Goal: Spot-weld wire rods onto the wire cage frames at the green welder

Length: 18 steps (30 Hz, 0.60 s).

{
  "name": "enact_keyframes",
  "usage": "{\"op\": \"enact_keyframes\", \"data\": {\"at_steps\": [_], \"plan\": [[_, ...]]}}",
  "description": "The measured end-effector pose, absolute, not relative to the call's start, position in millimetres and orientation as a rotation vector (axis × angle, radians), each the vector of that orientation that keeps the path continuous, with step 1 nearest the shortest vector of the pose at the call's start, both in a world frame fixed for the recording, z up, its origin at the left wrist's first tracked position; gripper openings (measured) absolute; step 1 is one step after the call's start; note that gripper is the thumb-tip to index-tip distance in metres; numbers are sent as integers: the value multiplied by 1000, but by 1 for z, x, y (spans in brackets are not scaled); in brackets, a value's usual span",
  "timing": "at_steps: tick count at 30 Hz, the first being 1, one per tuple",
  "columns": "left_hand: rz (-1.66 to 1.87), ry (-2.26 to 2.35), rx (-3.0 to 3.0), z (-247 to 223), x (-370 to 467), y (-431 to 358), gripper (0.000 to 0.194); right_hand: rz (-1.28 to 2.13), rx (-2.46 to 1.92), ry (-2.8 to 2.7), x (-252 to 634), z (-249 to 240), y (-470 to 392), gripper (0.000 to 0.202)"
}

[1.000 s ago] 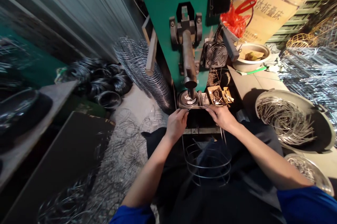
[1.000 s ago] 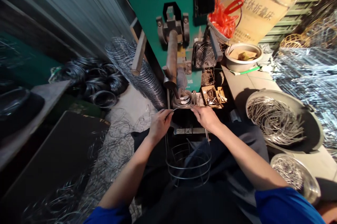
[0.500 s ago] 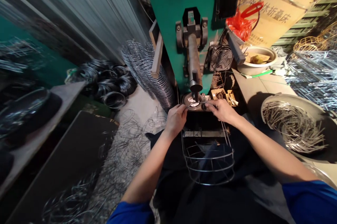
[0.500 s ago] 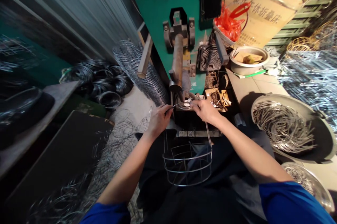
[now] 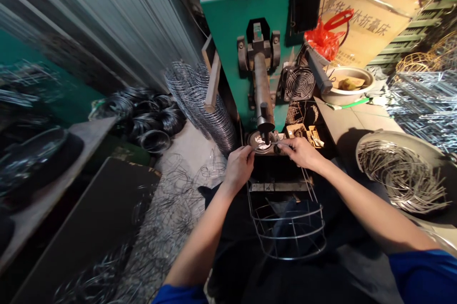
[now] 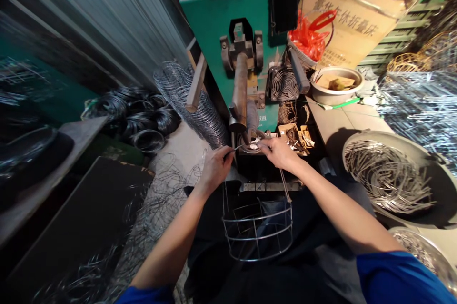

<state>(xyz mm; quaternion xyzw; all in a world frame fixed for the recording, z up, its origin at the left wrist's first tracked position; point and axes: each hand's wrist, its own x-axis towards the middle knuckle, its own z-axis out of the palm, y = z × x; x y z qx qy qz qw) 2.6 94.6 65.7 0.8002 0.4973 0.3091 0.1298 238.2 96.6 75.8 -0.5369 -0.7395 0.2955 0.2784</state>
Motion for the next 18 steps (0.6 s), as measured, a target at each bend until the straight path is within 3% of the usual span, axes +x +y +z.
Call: {"op": "enact_keyframes", "data": {"at_steps": [18], "plan": [[907,1418,2280,66,3,93,21,749,-1460,-2010,239,75,97,32]]}}
